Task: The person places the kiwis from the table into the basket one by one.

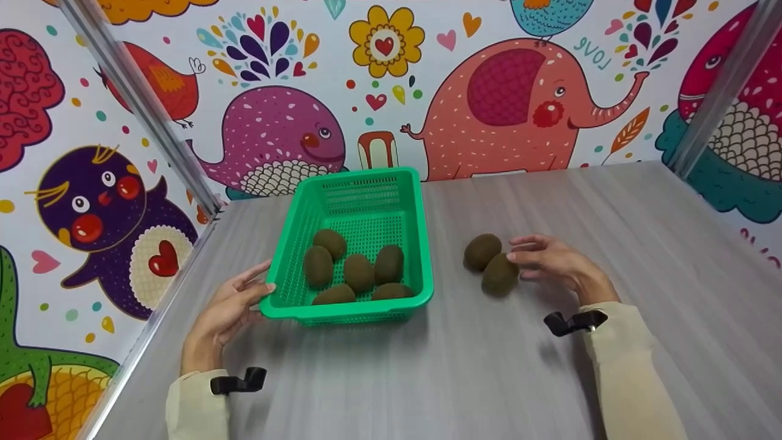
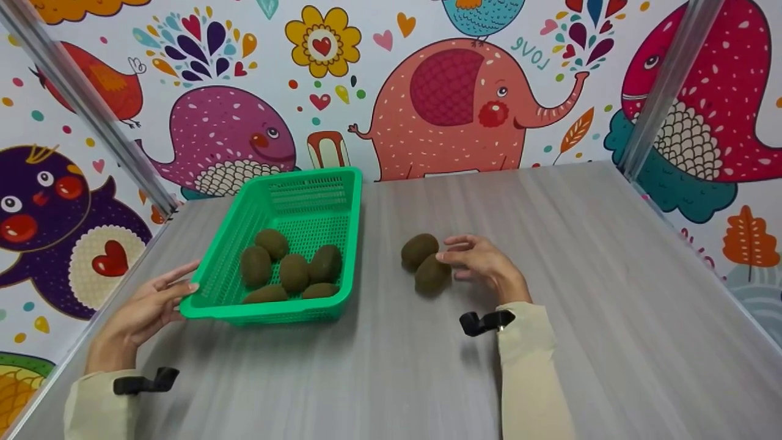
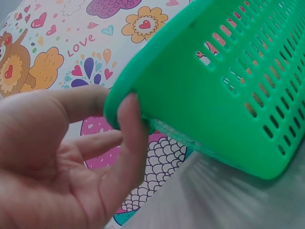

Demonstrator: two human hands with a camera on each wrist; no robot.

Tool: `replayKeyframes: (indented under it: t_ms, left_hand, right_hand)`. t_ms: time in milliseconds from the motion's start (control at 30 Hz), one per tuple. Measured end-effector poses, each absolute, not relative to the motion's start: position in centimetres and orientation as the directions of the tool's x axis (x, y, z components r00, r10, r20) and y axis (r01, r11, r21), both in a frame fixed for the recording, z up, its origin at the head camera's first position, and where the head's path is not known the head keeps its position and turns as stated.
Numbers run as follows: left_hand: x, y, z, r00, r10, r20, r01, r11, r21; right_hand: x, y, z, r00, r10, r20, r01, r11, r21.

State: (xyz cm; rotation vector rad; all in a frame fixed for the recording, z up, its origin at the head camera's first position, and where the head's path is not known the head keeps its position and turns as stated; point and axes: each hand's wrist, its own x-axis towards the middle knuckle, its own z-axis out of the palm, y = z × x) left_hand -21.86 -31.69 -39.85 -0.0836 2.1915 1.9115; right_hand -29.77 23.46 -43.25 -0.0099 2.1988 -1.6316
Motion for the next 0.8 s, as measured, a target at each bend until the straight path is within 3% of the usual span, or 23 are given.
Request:
replayKeyframes:
  t_ms: [333,800]
  left_hand:
    - [-21.89,-31.63,-39.74,-0.969,0.109,-0.221,-0.205,0.137,0.969]
    - [-21.89,-31.76,-39.72,-0.971,0.109,-0.212,-0.196,0.142,0.970]
  right_hand:
    - [-29.77,22.67,-43.33,-0.908,-0.243,-0.341,0.238,0.371,-0.898]
    - [-29.80,22.40,-42.91,-0.884,-0.261,-0.387,0.195,0.546,-0.815]
